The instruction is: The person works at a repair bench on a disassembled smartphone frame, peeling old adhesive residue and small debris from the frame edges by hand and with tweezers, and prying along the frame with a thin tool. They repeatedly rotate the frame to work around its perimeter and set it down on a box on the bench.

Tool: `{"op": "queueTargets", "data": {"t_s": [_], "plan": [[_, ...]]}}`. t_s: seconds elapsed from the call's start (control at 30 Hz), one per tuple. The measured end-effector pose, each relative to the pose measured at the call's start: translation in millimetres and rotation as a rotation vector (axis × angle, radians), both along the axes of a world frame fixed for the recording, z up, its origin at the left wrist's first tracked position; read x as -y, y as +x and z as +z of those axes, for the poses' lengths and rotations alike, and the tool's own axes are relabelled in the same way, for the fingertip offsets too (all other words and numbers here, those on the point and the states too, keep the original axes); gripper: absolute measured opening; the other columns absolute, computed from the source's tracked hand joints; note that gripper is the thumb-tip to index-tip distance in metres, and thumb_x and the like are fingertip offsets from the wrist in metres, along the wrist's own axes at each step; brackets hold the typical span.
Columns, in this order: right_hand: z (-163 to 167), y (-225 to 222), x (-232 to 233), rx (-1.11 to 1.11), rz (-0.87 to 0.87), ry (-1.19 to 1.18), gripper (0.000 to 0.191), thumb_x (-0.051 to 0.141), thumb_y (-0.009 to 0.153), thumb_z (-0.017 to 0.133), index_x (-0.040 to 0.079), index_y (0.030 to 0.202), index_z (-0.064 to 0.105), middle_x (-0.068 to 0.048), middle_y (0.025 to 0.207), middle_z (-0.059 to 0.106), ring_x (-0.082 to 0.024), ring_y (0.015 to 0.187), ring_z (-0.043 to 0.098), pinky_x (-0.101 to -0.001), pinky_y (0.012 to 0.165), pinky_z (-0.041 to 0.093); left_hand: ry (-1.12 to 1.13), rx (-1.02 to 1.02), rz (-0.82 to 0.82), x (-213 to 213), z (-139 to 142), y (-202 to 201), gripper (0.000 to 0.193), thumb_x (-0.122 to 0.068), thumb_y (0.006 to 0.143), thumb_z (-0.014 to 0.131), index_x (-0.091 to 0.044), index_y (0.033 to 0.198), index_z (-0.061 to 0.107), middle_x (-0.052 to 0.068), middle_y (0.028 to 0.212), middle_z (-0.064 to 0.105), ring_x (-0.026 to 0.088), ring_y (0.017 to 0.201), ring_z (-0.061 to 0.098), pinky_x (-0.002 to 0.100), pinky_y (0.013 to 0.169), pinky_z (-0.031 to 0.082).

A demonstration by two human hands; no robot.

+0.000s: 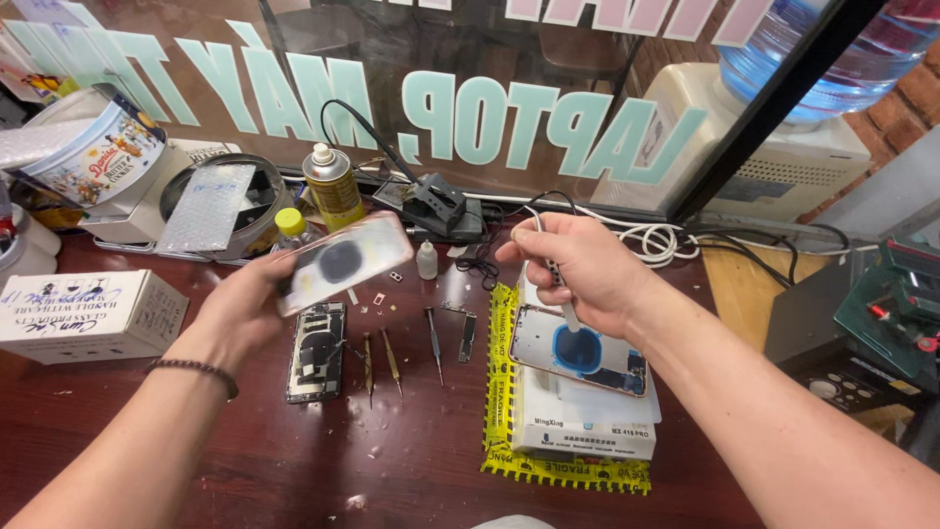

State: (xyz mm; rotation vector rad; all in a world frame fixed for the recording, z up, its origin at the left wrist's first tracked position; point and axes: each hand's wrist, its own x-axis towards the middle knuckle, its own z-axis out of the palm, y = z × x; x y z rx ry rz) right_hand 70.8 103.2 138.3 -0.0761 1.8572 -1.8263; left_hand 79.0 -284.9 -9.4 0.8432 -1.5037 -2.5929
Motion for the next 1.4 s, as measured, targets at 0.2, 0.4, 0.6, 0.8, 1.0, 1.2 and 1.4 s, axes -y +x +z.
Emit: {"op": "queueTargets", "data": {"t_s": [0.2,0.4,0.6,0.8,1.0,1.2,1.4], "plan": [[-19.1,-6.7,33.5,0.118,-0.012,-0.056,0.015,0.022,0.101,0.055,0.008,0.096,0.056,-0.003,0.090,0.062,-0.005,0.061,0.044,-0.0206,0.045,0.032,0.379,0.213,0.592,107.9,-130.5,47.1,0.026,-0.015,0.105,0.049,-0.005,0.124,0.064,0.012,0.126,0.070,0.026,0.113,0.072,0.047,0.096,0.056],[-45.1,-14.5,55.1,0.279,-0.015,-0.217,0.014,0.024,0.102,0.057,0.011,0.095,0.055,-0.002,0.090,0.059,-0.006,0.061,0.042,-0.0205,0.045,0.032,0.293,0.469,0.846,106.1,-152.3,53.0,0.029,-0.014,0.097,0.061,-0.001,0.123,0.064,0.015,0.128,0.070,0.026,0.111,0.074,0.042,0.092,0.062],[-43.4,-9.8,53.1,0.254,-0.030,-0.207,0.014,0.023,0.101,0.059,0.010,0.096,0.057,-0.001,0.089,0.060,-0.005,0.062,0.043,-0.0199,0.045,0.031,-0.646,0.708,0.536,66.8,-103.5,38.3,0.045,-0.011,0.089,0.071,0.007,0.129,0.060,0.024,0.133,0.063,0.033,0.115,0.065,0.039,0.096,0.052],[-12.6,3.1,36.3,-0.029,-0.075,-0.079,0.017,0.022,0.102,0.058,0.007,0.093,0.058,0.000,0.080,0.059,-0.004,0.058,0.042,-0.0213,0.044,0.031,-0.523,0.210,0.215,-23.1,-15.0,9.7,0.031,0.004,0.084,0.071,0.004,0.115,0.072,0.011,0.104,0.072,0.016,0.088,0.067,0.030,0.076,0.054],[28.0,29.0,5.1,-0.868,-0.087,0.427,0.012,0.015,0.102,0.059,0.003,0.100,0.061,-0.004,0.083,0.071,-0.011,0.078,0.069,-0.0275,0.070,0.056,0.245,-0.108,-0.415,-170.2,105.5,12.1,0.033,0.002,0.085,0.068,-0.001,0.117,0.062,0.011,0.097,0.072,0.019,0.083,0.071,0.033,0.081,0.062],[50.9,57.8,-26.5,-1.229,-0.078,0.723,0.012,0.010,0.099,0.062,0.000,0.103,0.060,-0.014,0.092,0.072,-0.031,0.089,0.071,-0.0372,0.075,0.054,0.360,-0.212,-0.593,-237.2,159.7,28.5,0.034,-0.006,0.088,0.071,0.001,0.120,0.060,0.012,0.102,0.073,0.021,0.092,0.073,0.037,0.088,0.060],[52.6,73.9,-49.2,-1.128,-0.195,0.682,0.013,0.012,0.098,0.065,0.001,0.104,0.066,-0.011,0.090,0.073,-0.021,0.082,0.074,-0.0315,0.072,0.056,0.392,-0.212,-0.588,-266.8,154.6,34.7,0.038,-0.007,0.087,0.072,0.001,0.123,0.060,0.012,0.104,0.071,0.021,0.094,0.071,0.036,0.091,0.060]]}}
